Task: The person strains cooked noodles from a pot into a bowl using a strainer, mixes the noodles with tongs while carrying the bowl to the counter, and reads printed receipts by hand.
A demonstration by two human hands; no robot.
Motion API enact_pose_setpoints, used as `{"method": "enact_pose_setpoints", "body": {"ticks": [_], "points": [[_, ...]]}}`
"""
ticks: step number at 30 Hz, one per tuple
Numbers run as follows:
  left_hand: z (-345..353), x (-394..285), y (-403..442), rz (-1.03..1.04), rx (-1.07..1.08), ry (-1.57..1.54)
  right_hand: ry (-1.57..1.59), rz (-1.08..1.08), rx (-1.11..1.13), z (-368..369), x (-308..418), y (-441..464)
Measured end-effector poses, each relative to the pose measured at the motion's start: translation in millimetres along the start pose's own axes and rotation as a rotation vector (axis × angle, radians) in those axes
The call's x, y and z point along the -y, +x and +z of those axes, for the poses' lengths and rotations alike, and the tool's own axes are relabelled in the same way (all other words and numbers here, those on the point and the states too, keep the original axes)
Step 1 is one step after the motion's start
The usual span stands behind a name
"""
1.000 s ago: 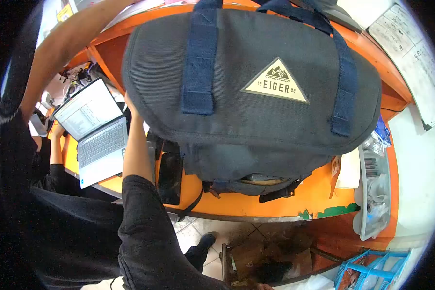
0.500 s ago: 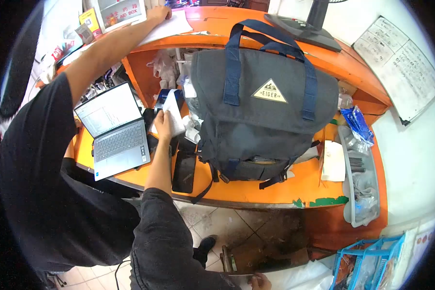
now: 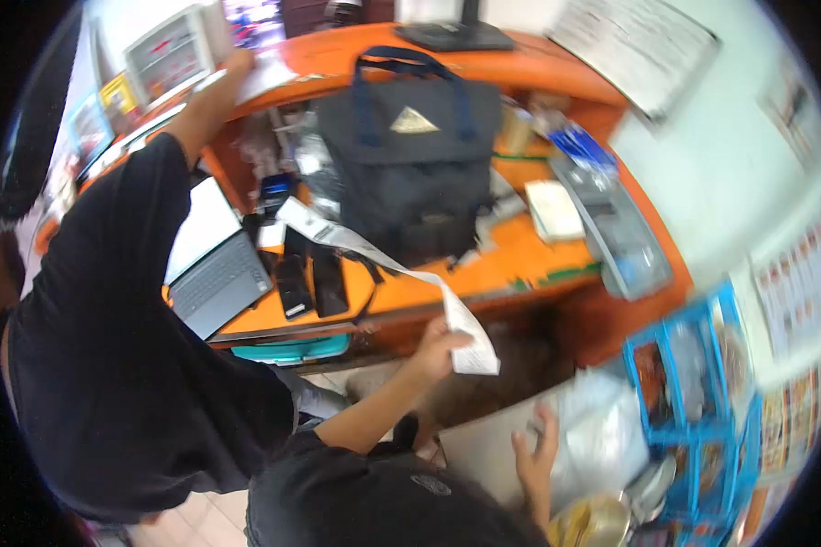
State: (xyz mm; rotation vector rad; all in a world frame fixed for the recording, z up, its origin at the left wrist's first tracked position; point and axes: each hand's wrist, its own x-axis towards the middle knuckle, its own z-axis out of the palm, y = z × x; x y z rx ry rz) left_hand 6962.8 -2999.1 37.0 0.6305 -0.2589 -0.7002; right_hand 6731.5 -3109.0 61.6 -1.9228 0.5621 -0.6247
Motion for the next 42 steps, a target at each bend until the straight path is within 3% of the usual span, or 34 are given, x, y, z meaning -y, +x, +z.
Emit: {"method": "enact_pose_setpoints", "body": {"ticks": [1, 3, 7, 9, 13, 17, 22, 30, 39, 42], "points": [[15, 22, -18, -0.094, 0.207, 0.124, 0.011, -0.087, -0.045, -6, 8, 0], [68, 48, -60, -0.210, 0.347, 0.319, 0.079, -0.132, -0.067, -22, 22, -5], [110, 99, -107, -0.237, 0.285, 0.319, 0.273, 0.280, -0.040, -52, 17, -48], [119, 111, -113, -0.129, 0.330, 0.566, 0.303, 0.251, -0.047, -68, 25, -78], [161, 98, -93, -0.371, 0.391, 0.280, 0.246, 0.230, 0.013, -94, 27, -142], [206, 78, -42, -0.375, 0.455, 0.015, 0.281, 0.292, -0.029, -118, 35, -200], [271, 48, -29, -0.254, 0.527, 0.167, 0.326, 0.315, -0.137, -129, 26, -250], [331, 47, -38, -0.266, 0.686, 0.252, 0.410, 0.309, -0.249, -133, 32, -286], [367, 45, -24, -0.245, 0.876, 0.230, 0.313, 0.450, -0.261, -120, 23, -280], [371, 42, -26, -0.209, 0.942, 0.289, -0.208, 0.257, -0.109, -129, 24, -263]]}}
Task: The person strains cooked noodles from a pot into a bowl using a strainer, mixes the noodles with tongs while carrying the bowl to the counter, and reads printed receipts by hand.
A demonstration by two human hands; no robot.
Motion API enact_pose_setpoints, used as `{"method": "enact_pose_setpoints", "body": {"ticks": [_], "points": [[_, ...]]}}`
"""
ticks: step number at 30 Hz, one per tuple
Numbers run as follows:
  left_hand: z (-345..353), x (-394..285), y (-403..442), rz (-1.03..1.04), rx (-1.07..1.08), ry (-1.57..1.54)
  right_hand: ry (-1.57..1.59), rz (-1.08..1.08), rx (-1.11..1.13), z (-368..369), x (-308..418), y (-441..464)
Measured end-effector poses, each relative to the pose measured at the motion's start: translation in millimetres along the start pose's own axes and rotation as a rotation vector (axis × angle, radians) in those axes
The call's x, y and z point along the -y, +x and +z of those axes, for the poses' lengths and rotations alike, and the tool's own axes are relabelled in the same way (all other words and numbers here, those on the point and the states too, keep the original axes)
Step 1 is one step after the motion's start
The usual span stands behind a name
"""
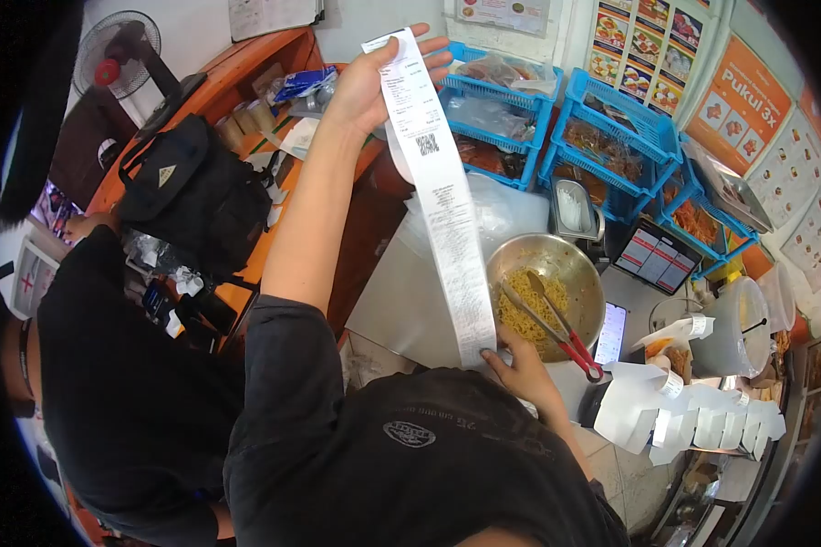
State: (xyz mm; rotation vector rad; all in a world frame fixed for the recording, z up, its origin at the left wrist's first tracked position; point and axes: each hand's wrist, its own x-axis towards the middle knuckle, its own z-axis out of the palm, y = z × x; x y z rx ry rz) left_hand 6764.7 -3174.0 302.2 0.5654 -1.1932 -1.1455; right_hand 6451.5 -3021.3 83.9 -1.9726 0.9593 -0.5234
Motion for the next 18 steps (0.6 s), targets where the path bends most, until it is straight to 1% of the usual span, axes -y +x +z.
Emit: {"method": "enact_pose_setpoints", "body": {"ticks": [3, 4, 7, 8, 11, 12, 14, 18], "points": [[9, -5, -10, -0.029, 0.049, 0.015, -0.060, -0.213, -0.138, -13, 19, 22], [11, -7, -13, -0.037, 0.068, 0.012, -0.059, -0.180, -0.085, -22, 32, 31], [14, -4, -25, -0.060, 0.126, -0.014, 0.063, -0.244, -0.142, -31, 55, 56], [18, -3, -33, -0.072, 0.143, -0.013, 0.171, -0.235, -0.135, -34, 65, 65], [24, 3, -50, -0.103, 0.189, -0.045, 0.244, -0.366, -0.293, -32, 85, 94], [23, 6, -54, -0.106, 0.198, -0.065, 0.221, -0.403, -0.338, -31, 88, 104], [20, 13, -59, -0.122, 0.229, -0.130, 0.192, -0.445, -0.331, -31, 95, 120], [20, 21, -69, -0.156, 0.191, -0.204, 0.151, -0.534, -0.397, -23, 101, 142]]}}
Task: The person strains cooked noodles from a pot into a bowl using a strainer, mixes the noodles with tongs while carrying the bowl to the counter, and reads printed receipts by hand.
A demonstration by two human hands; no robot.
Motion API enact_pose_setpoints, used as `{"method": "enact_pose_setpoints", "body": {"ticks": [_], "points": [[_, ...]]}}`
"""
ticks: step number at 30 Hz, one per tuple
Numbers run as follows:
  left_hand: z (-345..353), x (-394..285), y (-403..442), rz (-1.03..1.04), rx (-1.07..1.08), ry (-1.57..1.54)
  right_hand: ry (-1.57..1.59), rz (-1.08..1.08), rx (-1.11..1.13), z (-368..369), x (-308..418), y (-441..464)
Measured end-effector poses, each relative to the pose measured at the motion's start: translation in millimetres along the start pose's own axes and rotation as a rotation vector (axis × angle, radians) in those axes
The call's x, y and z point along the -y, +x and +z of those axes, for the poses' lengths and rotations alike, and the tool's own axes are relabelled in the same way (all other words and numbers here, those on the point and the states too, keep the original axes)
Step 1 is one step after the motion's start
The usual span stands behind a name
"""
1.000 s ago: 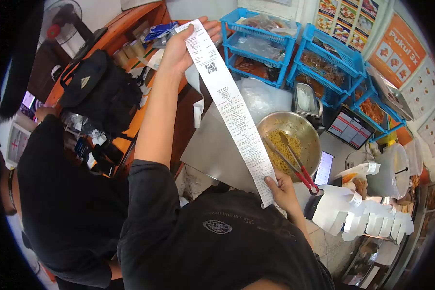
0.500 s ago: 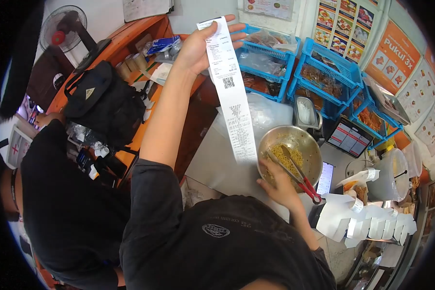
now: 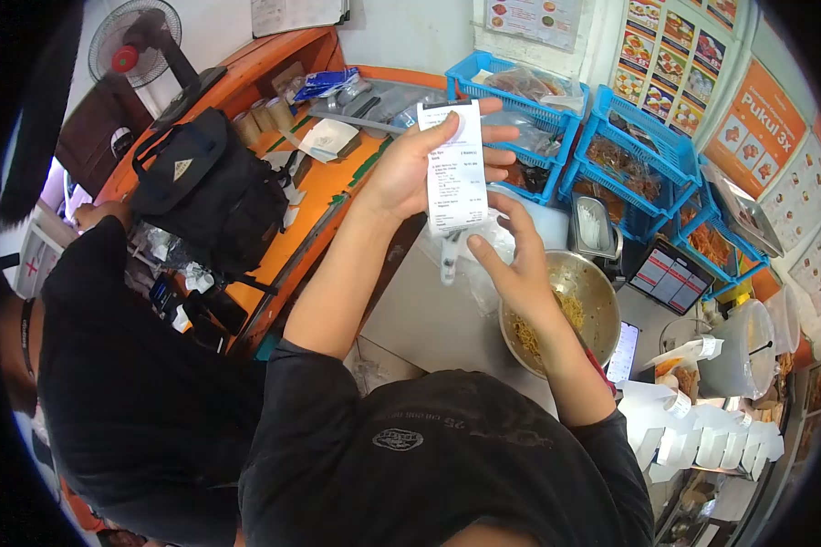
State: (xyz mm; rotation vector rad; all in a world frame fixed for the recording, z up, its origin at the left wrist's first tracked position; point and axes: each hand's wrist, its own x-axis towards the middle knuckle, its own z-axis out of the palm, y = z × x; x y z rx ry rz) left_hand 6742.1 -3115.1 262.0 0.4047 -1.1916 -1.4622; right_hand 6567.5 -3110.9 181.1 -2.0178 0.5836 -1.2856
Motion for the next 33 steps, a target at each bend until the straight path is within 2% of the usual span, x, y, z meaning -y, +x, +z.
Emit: {"method": "enact_pose_setpoints", "body": {"ticks": [6, 9, 12, 15, 18, 21, 24, 26, 28, 31, 32, 33], "points": [[-9, 8, -5, 0.053, -0.064, -0.060, 0.103, 0.082, 0.093, 9, 7, -4], [-14, 10, -8, 0.057, -0.081, -0.078, 0.263, 0.277, 0.142, 11, 2, -12], [-15, 12, -10, 0.049, -0.102, -0.057, 0.391, 0.366, 0.190, 12, -1, -17], [-16, 15, -12, 0.058, -0.137, -0.057, 0.186, 0.278, 0.118, 11, -7, -23], [-20, 17, -13, 0.096, -0.221, -0.051, 0.445, 0.500, 0.177, 5, 1, -24], [-24, 19, -16, 0.141, -0.326, -0.043, 0.500, 0.620, 0.146, 5, 1, -29], [-34, 21, -26, 0.106, -0.414, -0.004, -0.126, 0.225, -0.033, 10, -15, -38], [-67, 31, -49, 0.037, -0.609, 0.408, -0.321, 0.168, -0.008, -1, -3, -31], [-104, 48, -80, -0.034, -0.808, 1.066, -0.409, 0.143, 0.071, -10, 0, -25], [-68, 58, -93, -0.042, -1.185, 1.836, -0.353, 0.154, 0.238, -17, -11, -16], [-45, 50, -88, -0.155, -1.101, 1.544, -0.316, 0.172, 0.272, -16, -15, -14], [-35, 47, -86, -0.044, -0.970, 1.632, -0.280, 0.191, 0.311, -15, -16, -16]]}}
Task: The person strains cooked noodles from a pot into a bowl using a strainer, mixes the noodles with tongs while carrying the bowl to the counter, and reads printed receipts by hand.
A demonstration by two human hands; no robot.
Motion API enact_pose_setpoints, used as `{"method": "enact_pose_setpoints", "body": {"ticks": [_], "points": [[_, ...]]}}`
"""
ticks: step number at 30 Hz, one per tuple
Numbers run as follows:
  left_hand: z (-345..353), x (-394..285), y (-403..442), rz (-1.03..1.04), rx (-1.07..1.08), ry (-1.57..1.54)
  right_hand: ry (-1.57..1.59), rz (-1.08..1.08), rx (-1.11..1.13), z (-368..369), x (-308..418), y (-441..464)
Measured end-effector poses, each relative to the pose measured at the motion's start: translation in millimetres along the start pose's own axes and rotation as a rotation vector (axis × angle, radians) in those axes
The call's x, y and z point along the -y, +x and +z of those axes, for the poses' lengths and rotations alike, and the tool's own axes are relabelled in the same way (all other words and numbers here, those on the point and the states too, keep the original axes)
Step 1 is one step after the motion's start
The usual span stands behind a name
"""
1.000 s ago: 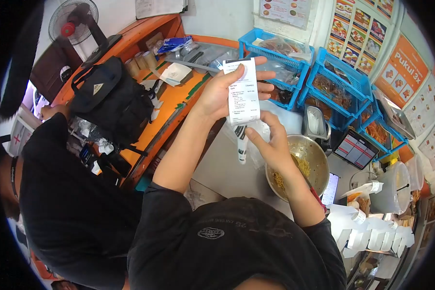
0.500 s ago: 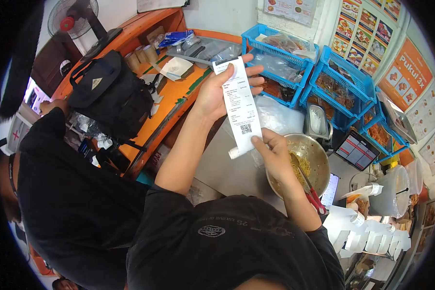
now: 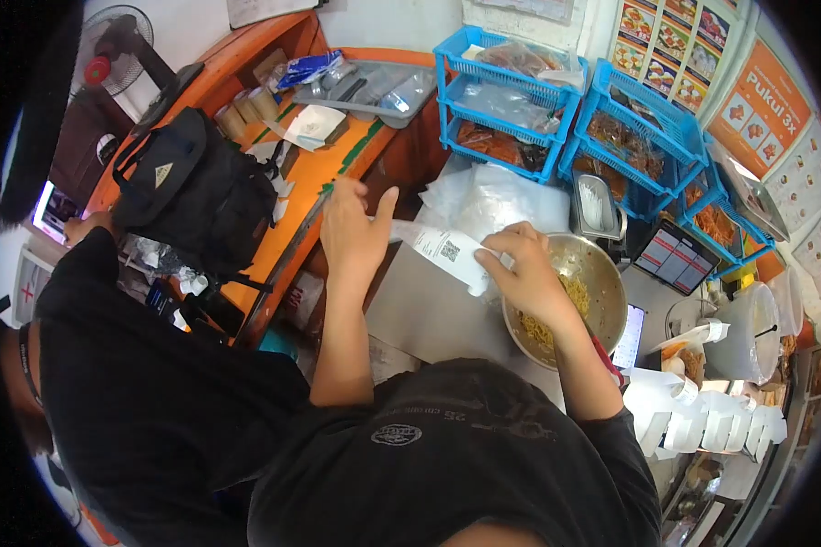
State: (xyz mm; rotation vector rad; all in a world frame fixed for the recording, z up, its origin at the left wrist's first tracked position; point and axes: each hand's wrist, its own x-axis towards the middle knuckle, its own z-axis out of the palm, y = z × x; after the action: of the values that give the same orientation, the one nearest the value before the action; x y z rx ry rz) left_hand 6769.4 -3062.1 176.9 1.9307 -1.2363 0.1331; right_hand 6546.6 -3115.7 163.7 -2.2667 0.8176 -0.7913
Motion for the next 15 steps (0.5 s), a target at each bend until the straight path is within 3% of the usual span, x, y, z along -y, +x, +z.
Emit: {"method": "enact_pose_setpoints", "body": {"ticks": [2, 4, 6, 8, 14, 15], "points": [[-2, -11, 2, 0.340, -0.023, 0.005, 0.004, 0.007, -0.009, 3, 2, 1], [11, -16, -2, 0.586, 0.283, -0.315, 0.027, 0.013, -0.003, 5, 3, 3], [23, -8, -8, 0.417, 0.799, -0.582, 0.066, 0.020, 0.020, 6, 1, 5], [23, -3, 0, 0.135, 1.186, -0.751, 0.088, 0.038, 0.070, 4, 0, 7], [25, 10, 10, 0.366, 1.171, -0.754, 0.048, -0.011, 0.067, 19, -15, 9], [24, 9, 9, 0.304, 1.188, -0.734, 0.003, -0.046, 0.044, 20, -15, 9]]}}
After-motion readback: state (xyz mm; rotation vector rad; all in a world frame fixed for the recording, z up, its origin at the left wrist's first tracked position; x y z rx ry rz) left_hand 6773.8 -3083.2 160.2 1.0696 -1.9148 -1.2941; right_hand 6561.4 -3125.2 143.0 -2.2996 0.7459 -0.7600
